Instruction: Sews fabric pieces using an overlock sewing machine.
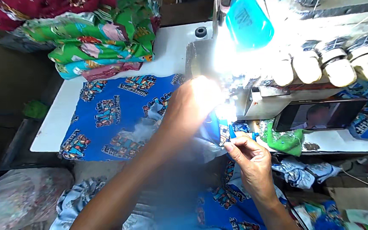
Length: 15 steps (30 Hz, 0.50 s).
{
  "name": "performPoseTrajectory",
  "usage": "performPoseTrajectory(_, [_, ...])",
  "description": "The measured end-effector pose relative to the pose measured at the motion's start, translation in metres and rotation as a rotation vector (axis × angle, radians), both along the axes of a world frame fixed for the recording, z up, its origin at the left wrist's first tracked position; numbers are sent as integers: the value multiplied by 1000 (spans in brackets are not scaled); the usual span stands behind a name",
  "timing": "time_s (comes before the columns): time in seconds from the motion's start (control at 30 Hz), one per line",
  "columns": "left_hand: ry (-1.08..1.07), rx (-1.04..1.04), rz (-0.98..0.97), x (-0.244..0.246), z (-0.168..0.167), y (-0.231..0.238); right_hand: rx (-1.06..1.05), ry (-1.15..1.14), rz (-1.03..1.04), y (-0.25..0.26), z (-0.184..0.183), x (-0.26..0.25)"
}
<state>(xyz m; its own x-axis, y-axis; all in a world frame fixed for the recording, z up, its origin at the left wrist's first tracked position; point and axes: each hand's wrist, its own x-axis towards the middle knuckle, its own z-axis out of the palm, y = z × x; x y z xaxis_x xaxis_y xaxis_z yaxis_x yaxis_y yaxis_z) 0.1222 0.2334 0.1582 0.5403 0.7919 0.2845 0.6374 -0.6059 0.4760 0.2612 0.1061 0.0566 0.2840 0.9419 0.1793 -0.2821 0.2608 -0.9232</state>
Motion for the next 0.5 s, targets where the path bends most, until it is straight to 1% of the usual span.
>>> performPoseTrajectory(0.2, [4, 87, 0, 2, -3, -6, -14, 21, -37, 3, 3, 1])
performPoseTrajectory(0.3, [16, 132, 15, 4, -8, -6, -27, -29, -50, 3, 4, 1])
performPoseTrajectory(0.37, [9, 120, 41, 5, -10, -8, -1, -170, -67, 3, 1, 2])
performPoseTrajectory(0.5, [-51, 84, 101, 6, -14, -12, 94, -535, -92, 5, -4, 6])
